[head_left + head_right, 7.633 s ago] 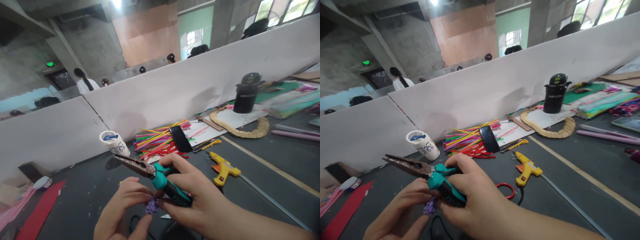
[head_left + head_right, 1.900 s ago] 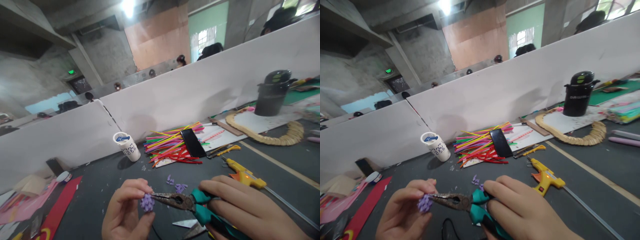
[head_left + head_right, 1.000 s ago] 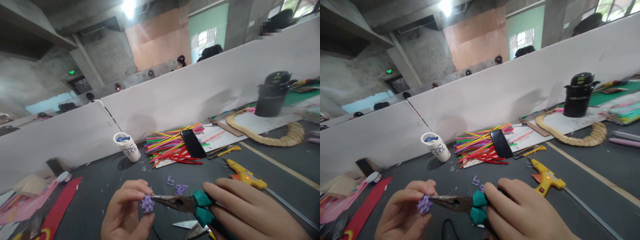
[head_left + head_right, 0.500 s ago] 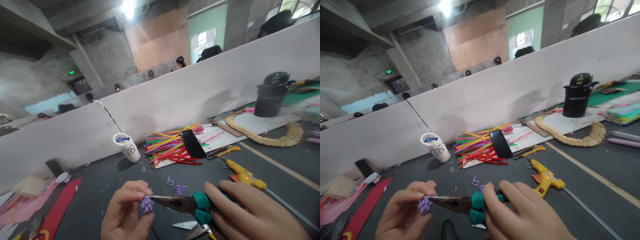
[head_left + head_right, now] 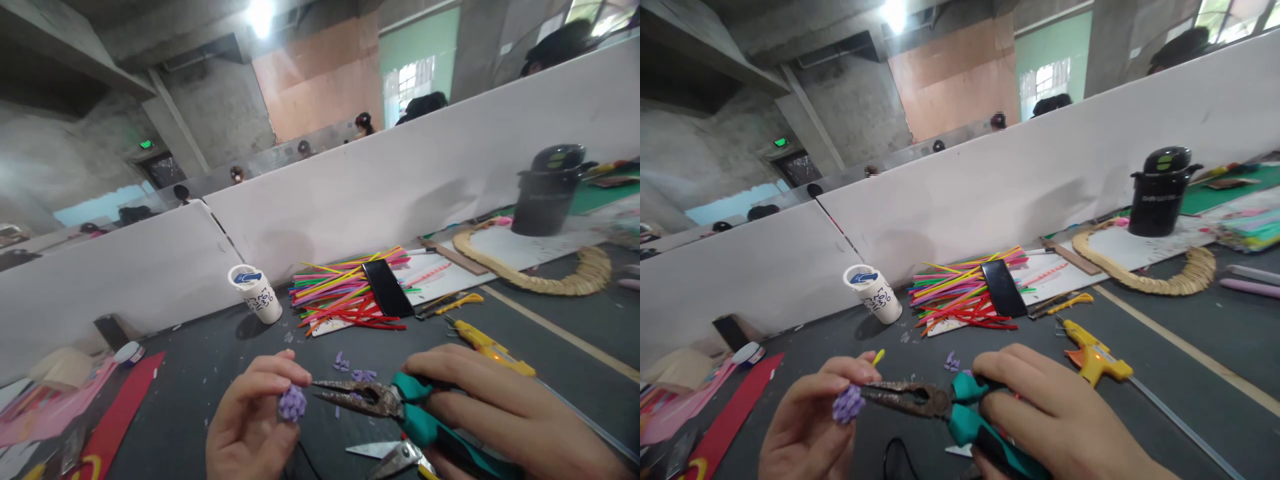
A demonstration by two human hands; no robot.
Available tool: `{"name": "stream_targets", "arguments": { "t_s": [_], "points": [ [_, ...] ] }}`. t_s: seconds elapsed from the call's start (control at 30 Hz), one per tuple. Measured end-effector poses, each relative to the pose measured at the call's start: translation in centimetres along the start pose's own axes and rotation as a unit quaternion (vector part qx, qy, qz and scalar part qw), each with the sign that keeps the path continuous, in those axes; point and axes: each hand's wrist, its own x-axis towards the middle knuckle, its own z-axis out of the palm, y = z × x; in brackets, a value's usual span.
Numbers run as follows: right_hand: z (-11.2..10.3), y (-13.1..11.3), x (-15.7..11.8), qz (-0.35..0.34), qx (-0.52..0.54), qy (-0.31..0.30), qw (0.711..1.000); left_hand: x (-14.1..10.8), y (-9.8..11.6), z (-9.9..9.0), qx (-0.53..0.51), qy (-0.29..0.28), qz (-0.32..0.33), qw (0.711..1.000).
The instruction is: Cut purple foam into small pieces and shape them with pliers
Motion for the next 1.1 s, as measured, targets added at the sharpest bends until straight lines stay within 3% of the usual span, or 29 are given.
{"name": "stream_targets", "arguments": {
  "t_s": [0.27,0.87,1.1],
  "points": [
    [0.43,0.06,0.15,-0.035,-0.007,0.033,0.999,0.03,0.29,0.46,0.004,0.0,-0.012,1.0],
    [-0.08,-0.01,0.76,-0.063,-0.051,0.019,0.997,-0.02,0.11,0.11,0.069,0.005,0.059,0.996],
    [-0.17,-0.05,0.77,-0.07,-0.072,0.02,0.995,0.18,0.49,0.34,0.088,0.034,0.057,0.994]
  ]
}}
